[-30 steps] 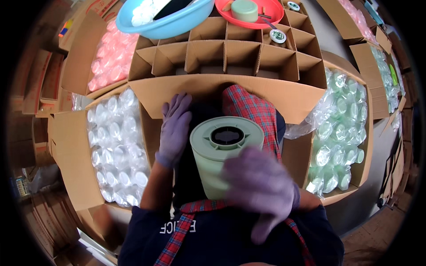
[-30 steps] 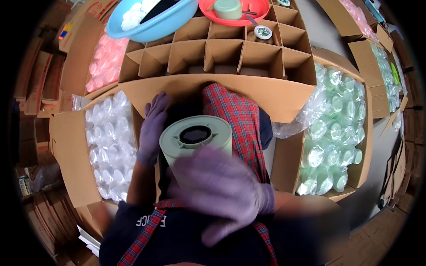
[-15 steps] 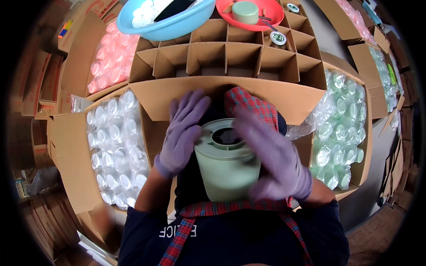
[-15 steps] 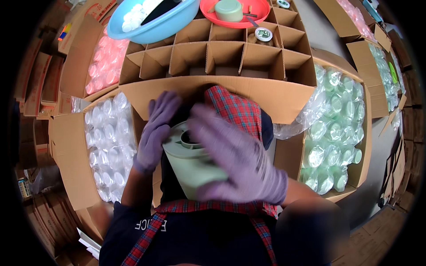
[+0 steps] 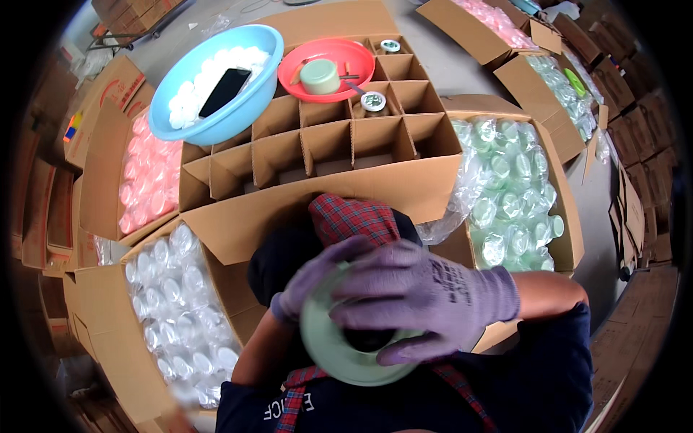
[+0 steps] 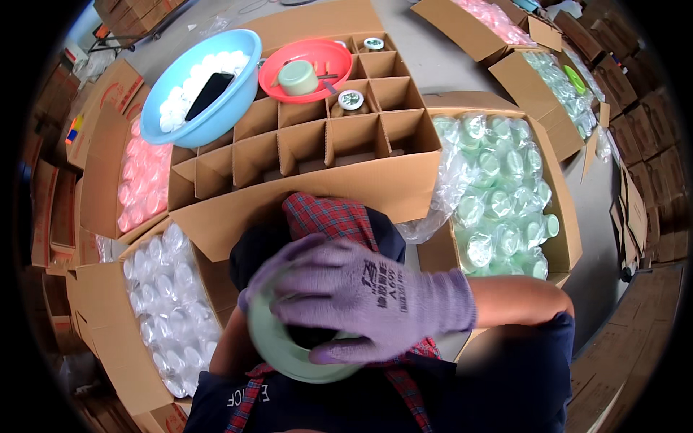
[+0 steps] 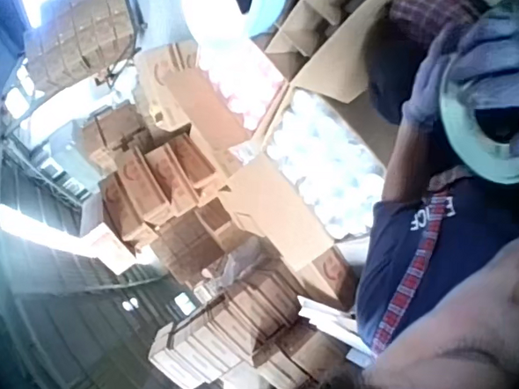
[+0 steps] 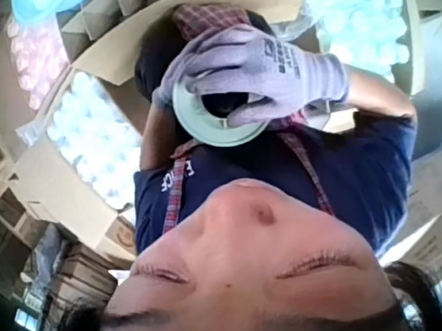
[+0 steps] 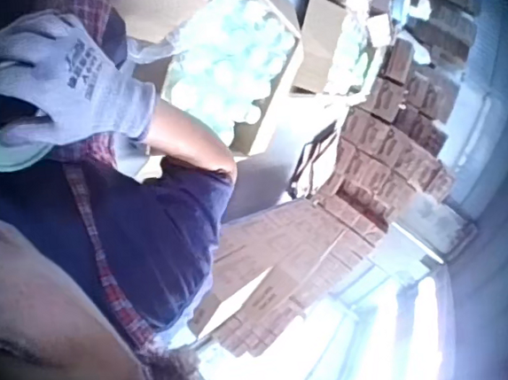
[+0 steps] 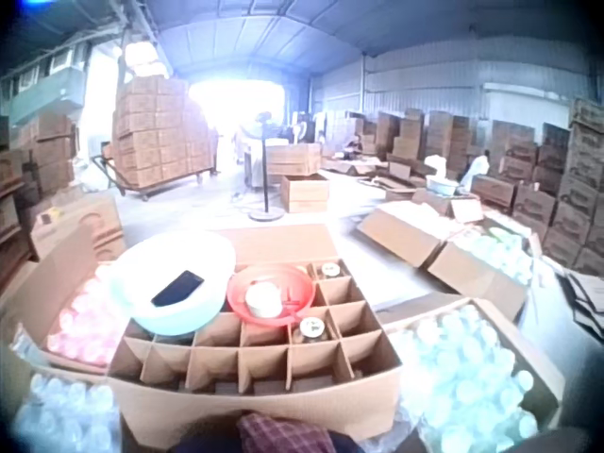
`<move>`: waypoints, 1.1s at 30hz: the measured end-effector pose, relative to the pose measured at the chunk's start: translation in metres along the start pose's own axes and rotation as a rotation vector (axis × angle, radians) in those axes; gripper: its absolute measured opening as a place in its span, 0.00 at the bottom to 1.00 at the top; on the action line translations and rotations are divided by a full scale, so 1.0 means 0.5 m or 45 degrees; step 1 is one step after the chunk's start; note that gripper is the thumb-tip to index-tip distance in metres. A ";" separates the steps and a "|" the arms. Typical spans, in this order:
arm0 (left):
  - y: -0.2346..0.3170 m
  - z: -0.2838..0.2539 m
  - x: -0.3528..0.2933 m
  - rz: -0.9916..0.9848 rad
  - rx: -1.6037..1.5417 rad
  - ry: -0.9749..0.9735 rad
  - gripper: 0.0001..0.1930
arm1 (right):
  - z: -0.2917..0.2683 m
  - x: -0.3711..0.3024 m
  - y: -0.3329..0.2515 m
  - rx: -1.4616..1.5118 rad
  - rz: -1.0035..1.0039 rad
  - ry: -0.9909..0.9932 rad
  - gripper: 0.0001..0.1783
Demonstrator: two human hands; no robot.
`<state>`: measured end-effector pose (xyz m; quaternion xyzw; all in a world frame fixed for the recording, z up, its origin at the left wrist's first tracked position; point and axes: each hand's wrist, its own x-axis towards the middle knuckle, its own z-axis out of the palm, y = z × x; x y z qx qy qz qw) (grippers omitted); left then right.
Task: The person assembles light green plastic pitchers by inserting a metal strainer and a lid into each unit, then wrapping them in clear plastic bags and placing them into a cardboard box. The process is repeated for multiple pitchers.
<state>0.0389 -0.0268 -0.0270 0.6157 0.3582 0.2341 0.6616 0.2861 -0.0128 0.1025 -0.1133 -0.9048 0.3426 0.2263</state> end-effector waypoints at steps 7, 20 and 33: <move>0.001 0.061 -0.051 0.286 0.148 0.268 0.26 | 0.063 -0.049 -0.025 -0.102 0.006 -0.196 0.57; -0.019 0.111 -0.110 0.229 0.549 1.156 0.06 | 0.044 0.054 0.252 -0.257 0.199 0.880 0.13; -0.030 0.044 -0.089 -0.152 0.041 0.906 0.09 | -0.254 0.258 0.883 -1.263 0.962 -0.298 0.19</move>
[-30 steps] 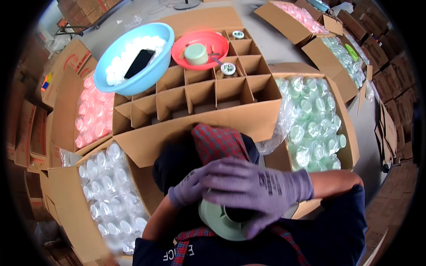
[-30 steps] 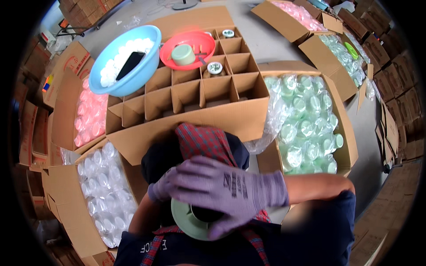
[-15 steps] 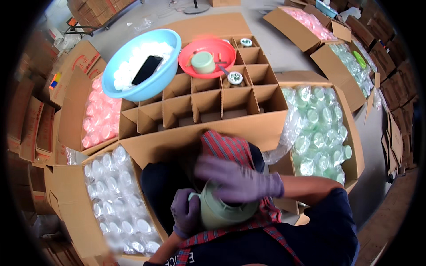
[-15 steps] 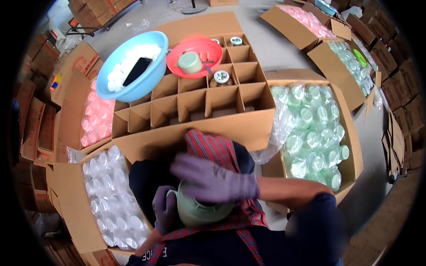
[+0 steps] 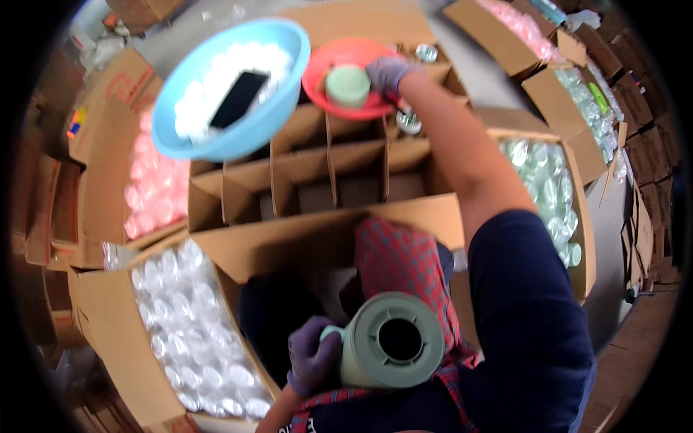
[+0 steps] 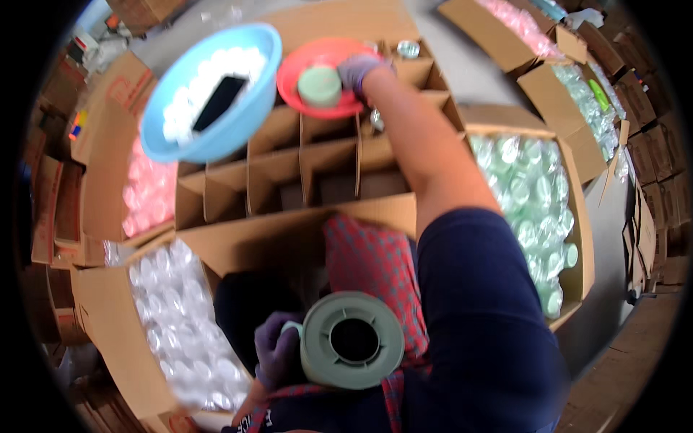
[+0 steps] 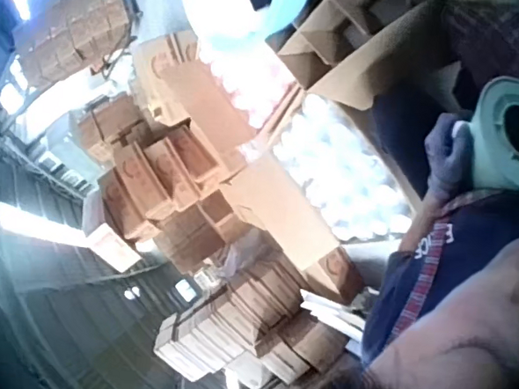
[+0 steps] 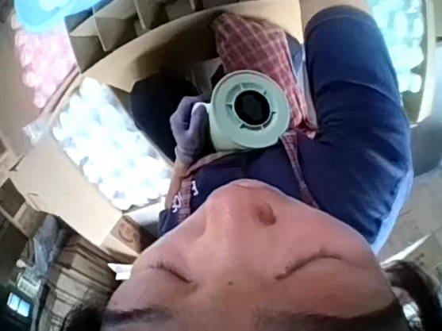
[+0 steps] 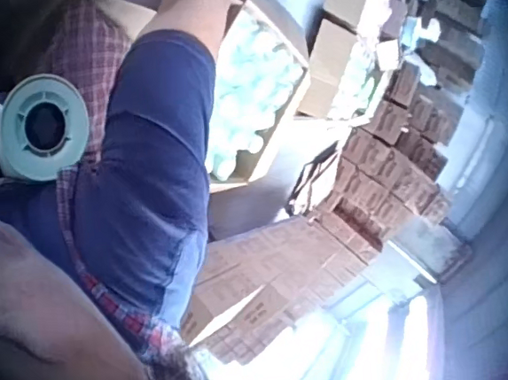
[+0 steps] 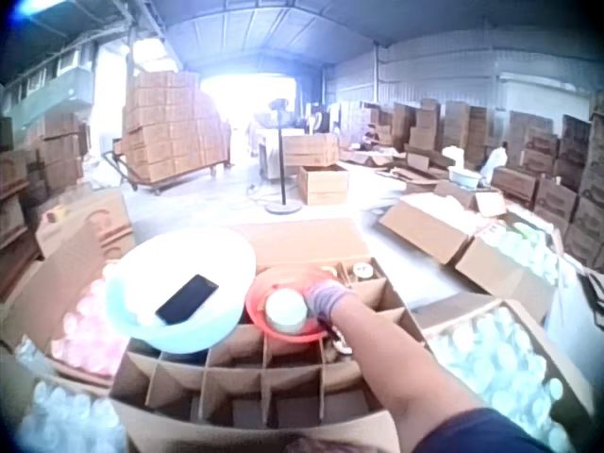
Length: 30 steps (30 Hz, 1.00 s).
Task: The person assembles light green plastic pitchers by inserting a metal strainer and a lid into each unit, then wrapping them in clear plastic bags and placing them into a cardboard box. The process is repeated for multiple pitchers.
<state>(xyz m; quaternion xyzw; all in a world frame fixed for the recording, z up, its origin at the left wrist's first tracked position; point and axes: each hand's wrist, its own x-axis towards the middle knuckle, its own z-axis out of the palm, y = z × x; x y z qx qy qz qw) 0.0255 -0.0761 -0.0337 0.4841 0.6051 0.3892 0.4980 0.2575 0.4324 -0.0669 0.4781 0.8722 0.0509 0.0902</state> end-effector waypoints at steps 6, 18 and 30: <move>-0.002 -0.010 0.011 0.014 -0.303 -0.111 0.11 | -0.012 0.024 -0.020 -0.429 -0.033 0.173 0.16; -0.002 -0.006 0.043 -0.110 -0.383 -0.459 0.11 | -0.284 -0.732 -0.289 1.063 -0.937 0.511 0.12; 0.028 0.058 0.049 0.058 -0.382 -0.997 0.09 | -0.289 -0.917 -0.394 0.847 -1.130 0.556 0.14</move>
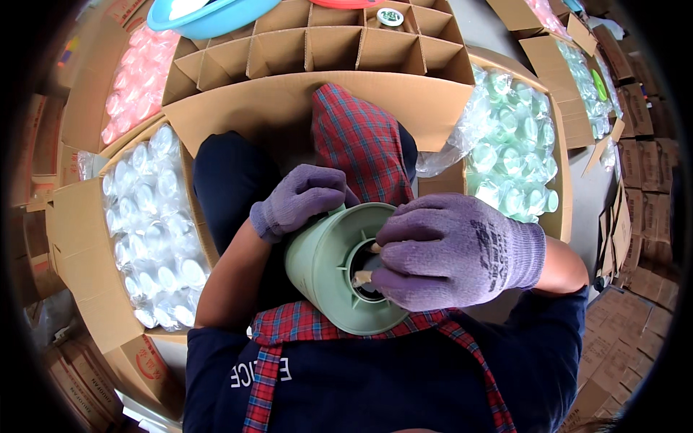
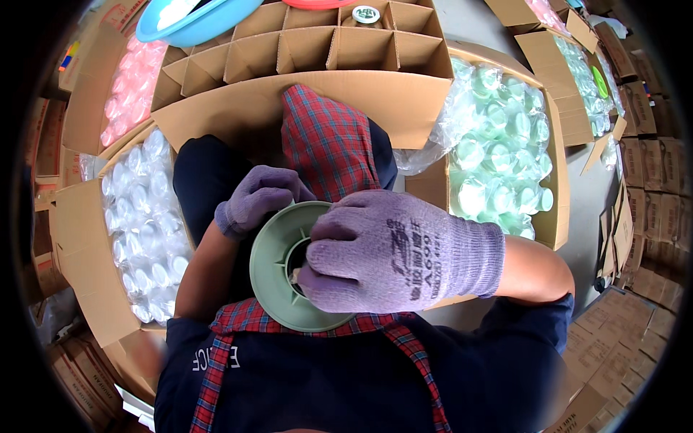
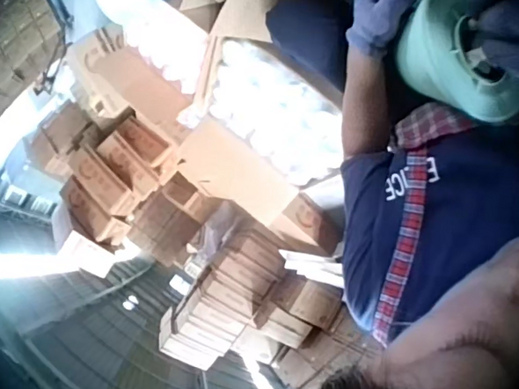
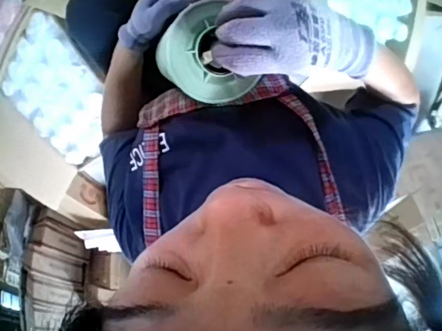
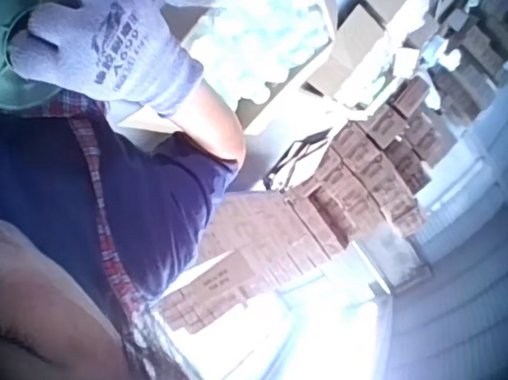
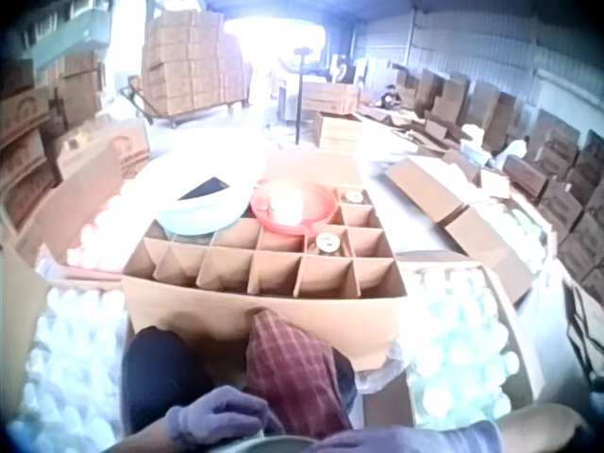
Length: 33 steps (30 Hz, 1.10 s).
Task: The person assembles light green plastic pitchers by inserting a metal strainer and a lid into each unit, then wrapping them in clear plastic bags and placing them into a cardboard box. The process is repeated for multiple pitchers.
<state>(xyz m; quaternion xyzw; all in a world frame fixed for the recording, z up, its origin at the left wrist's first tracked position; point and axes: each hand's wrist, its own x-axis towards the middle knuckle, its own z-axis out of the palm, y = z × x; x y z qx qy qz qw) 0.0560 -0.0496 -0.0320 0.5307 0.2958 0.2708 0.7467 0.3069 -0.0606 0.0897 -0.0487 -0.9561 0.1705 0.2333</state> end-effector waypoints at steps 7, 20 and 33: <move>0.014 0.101 -0.121 0.354 0.910 0.731 0.06 | 0.062 -0.035 -0.020 0.092 0.446 0.059 0.14; -0.006 0.046 -0.124 0.139 0.729 0.926 0.07 | -0.088 -0.022 0.019 0.045 0.467 0.386 0.14; 0.059 0.040 -0.235 0.380 1.305 0.707 0.20 | -0.053 0.072 0.680 -0.756 1.102 0.578 0.13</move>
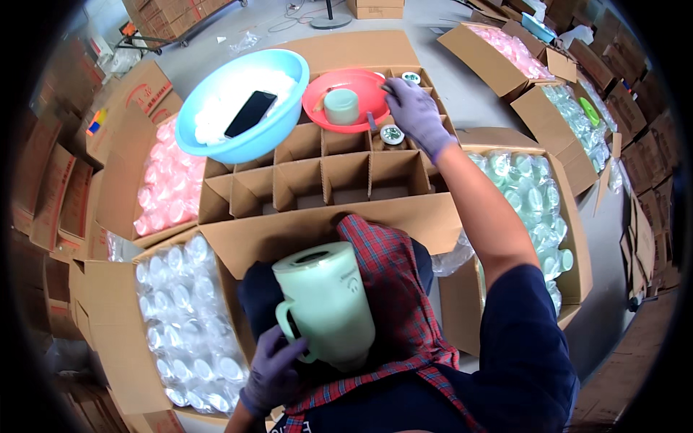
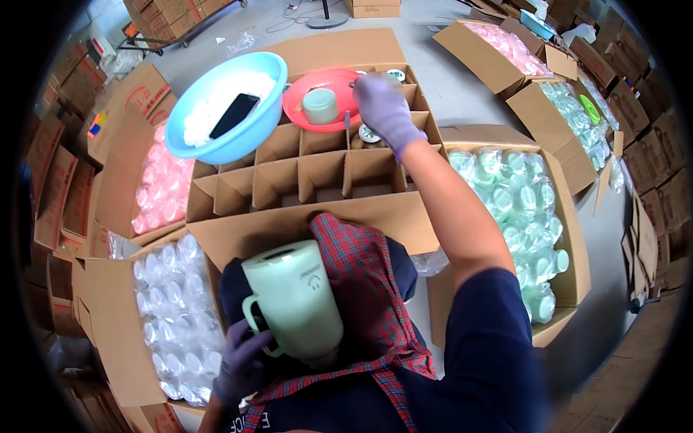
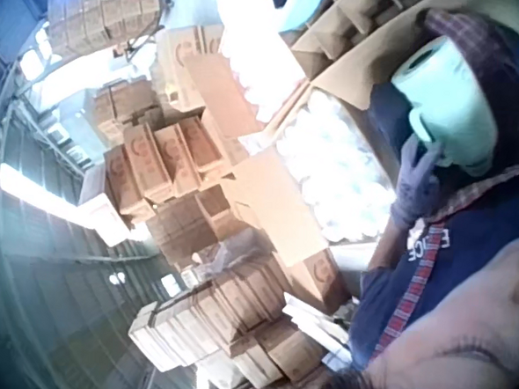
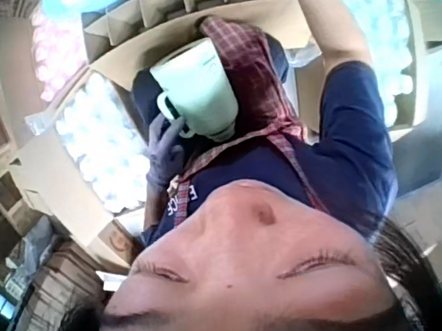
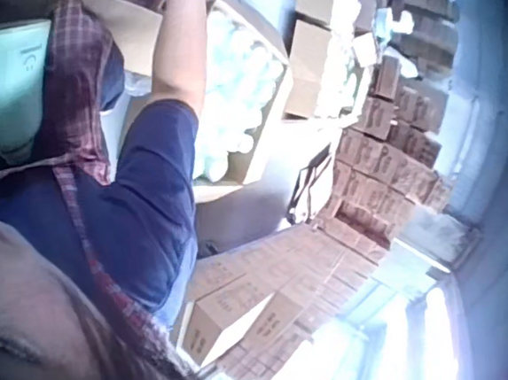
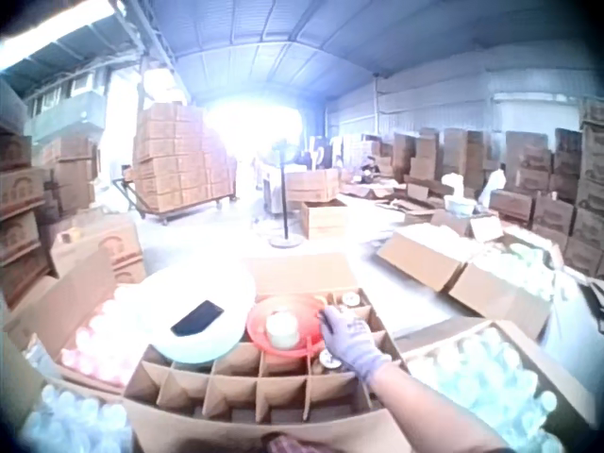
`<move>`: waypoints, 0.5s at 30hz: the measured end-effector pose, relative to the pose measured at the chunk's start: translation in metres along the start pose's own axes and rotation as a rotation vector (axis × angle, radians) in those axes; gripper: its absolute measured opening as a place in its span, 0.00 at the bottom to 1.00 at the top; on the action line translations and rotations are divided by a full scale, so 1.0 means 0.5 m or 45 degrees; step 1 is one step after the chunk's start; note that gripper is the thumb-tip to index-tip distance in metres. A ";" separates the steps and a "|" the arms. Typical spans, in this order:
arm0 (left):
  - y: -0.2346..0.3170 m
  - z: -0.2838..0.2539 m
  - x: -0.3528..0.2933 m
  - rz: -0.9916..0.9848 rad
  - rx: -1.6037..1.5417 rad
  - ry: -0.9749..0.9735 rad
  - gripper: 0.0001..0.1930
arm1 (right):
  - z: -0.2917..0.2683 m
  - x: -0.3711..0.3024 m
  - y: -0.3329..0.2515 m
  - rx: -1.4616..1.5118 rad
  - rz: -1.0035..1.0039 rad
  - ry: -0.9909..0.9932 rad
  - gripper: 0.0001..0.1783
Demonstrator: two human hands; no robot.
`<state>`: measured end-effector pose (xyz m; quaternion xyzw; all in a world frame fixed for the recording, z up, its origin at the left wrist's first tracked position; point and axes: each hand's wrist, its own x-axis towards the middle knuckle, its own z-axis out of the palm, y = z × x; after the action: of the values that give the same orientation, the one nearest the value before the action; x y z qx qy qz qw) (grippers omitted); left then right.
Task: The person assembles light green plastic pitchers by inserting a metal strainer and a lid into each unit, then wrapping them in clear plastic bags and placing them into a cardboard box. The process is repeated for multiple pitchers.
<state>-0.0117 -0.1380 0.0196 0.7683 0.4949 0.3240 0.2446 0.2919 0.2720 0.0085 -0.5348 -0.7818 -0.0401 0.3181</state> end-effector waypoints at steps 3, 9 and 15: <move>-0.017 0.007 0.029 0.274 0.714 0.036 0.19 | 0.098 0.079 0.053 -0.315 0.052 -0.340 0.14; -0.032 -0.023 0.111 0.583 0.706 -0.098 0.07 | 0.120 0.071 0.040 -0.499 0.059 -0.507 0.16; -0.048 0.055 0.124 -0.150 -0.560 0.354 0.30 | -0.001 -0.065 -0.018 0.405 -0.099 -0.160 0.17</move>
<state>0.0127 -0.0731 0.0002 0.6145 0.4853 0.5114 0.3540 0.2917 0.2414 -0.0061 -0.4486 -0.8166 0.1054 0.3475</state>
